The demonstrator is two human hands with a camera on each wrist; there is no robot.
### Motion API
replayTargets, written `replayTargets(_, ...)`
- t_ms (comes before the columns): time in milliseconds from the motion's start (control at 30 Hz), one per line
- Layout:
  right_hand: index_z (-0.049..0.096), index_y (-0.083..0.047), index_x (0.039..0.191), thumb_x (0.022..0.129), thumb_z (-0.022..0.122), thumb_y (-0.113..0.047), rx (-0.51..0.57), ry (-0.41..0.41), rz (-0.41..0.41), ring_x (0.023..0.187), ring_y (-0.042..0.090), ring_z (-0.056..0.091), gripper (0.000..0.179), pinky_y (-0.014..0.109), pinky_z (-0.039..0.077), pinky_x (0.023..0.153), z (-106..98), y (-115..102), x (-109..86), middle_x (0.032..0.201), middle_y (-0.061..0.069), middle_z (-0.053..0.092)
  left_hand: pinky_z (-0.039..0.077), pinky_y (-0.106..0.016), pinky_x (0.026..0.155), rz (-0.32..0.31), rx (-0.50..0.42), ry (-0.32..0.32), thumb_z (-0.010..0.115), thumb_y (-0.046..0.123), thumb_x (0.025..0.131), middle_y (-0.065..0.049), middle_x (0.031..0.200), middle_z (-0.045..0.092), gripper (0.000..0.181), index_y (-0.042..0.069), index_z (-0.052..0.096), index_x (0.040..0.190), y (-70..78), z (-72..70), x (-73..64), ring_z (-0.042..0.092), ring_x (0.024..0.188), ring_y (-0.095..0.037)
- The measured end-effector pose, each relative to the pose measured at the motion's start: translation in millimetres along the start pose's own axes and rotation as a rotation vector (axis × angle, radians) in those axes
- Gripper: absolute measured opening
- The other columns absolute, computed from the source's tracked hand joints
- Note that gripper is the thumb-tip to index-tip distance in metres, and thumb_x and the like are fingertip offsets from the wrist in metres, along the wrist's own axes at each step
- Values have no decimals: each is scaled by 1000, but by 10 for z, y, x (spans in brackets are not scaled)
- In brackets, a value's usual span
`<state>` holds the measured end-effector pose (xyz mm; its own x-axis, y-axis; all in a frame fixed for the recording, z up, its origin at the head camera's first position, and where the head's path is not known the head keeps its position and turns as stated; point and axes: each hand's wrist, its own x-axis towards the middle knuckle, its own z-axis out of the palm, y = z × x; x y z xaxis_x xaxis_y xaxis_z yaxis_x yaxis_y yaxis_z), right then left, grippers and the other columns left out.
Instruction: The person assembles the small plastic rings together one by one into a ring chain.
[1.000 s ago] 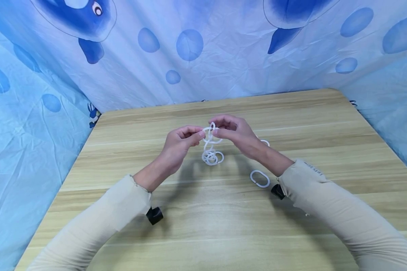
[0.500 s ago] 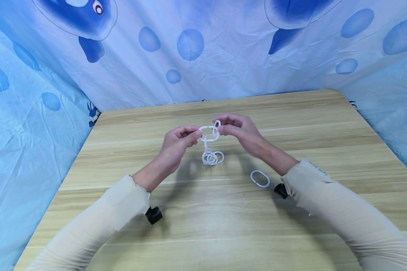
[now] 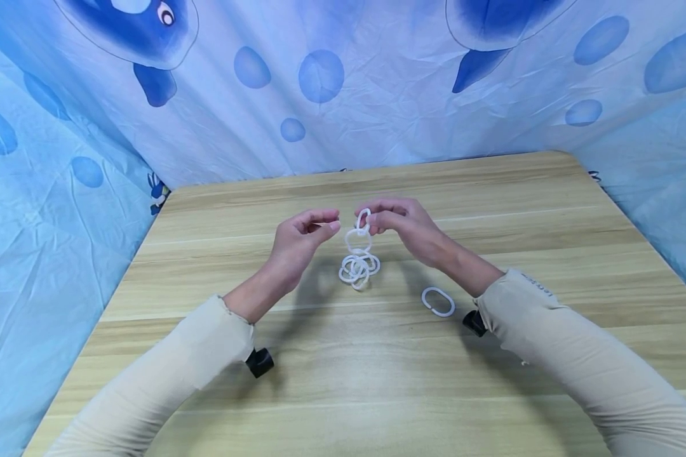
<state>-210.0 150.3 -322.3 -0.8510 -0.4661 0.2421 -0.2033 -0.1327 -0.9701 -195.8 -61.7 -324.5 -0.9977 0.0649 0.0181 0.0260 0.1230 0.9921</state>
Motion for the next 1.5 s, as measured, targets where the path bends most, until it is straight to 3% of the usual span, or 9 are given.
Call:
replayTargets(200, 60, 16, 111, 92, 49, -4, -15, -34, 37, 98, 23, 58, 30, 32, 43, 85, 7, 22, -3, 101, 13, 68, 45, -26, 70, 97, 68, -16, 74, 16, 85, 5, 108, 69, 22, 16, 73, 107, 26, 14, -25, 56, 87, -16)
replayTargets(500, 64, 10, 108, 89, 50, -5, -7, -109, 62, 97, 22, 57, 28, 33, 43, 89, 36, 69, -12, 99, 9, 68, 46, -38, 85, 359, 246, -69, 76, 18, 84, 6, 112, 65, 23, 16, 75, 106, 38, 58, -48, 57, 99, -15)
replayTargets(667, 62, 12, 111, 88, 51, -7, -4, -140, 90, 101, 20, 57, 31, 35, 40, 94, 57, 72, -18, 99, 6, 69, 43, -33, 88, 411, 293, -63, 79, 17, 81, 8, 108, 65, 13, 14, 78, 93, 40, 83, -49, 51, 109, -5)
replayTargets(833, 67, 5, 109, 92, 49, -10, 4, -198, 93, 101, 22, 59, 28, 36, 42, 93, 38, 82, -15, 100, 9, 70, 40, -33, 90, 446, 315, -47, 79, 13, 80, 7, 99, 65, 7, 13, 77, 86, 26, 81, -40, 51, 102, -7)
replayTargets(967, 63, 10, 115, 101, 46, -18, -28, -198, 119, 97, 22, 61, 35, 35, 45, 91, -52, 66, -33, 102, 11, 69, 43, -32, 80, 387, 294, -30, 77, 13, 83, 4, 89, 66, 5, 11, 74, 87, 27, 58, -41, 53, 90, -11)
replayTargets(1133, 54, 9, 128, 103, 44, -32, -229, -42, 205, 93, 21, 62, 49, 31, 49, 87, -329, -1, -83, 107, 13, 68, 43, -22, 66, 164, 131, -9, 74, 14, 85, 1, 86, 66, 9, 7, 72, 91, 25, 3, -13, 54, 77, -11)
replayTargets(1300, 58, -3, 129, 99, 54, -36, -572, 128, 281, 99, 24, 58, 45, 28, 47, 82, -688, -38, -176, 113, 12, 66, 48, -28, 81, -7, -90, -15, 73, 13, 86, 1, 82, 66, 15, 2, 69, 97, 33, -38, 2, 57, 78, -10)
replayTargets(1400, 58, -4, 129, 96, 60, -35, -752, 137, 297, 102, 24, 55, 46, 26, 44, 79, -869, -5, -235, 116, 13, 64, 47, -36, 90, -49, -151, -25, 73, 13, 87, 3, 80, 66, 17, 2, 68, 98, 36, -40, 1, 59, 78, -12)
replayTargets(1500, 57, 0, 128, 92, 66, -29, -869, 107, 296, 102, 26, 53, 47, 29, 43, 77, -970, 42, -282, 116, 17, 62, 46, -34, 88, -67, -180, -34, 73, 13, 87, 4, 78, 67, 16, 2, 67, 98, 37, -34, 2, 60, 76, -12)
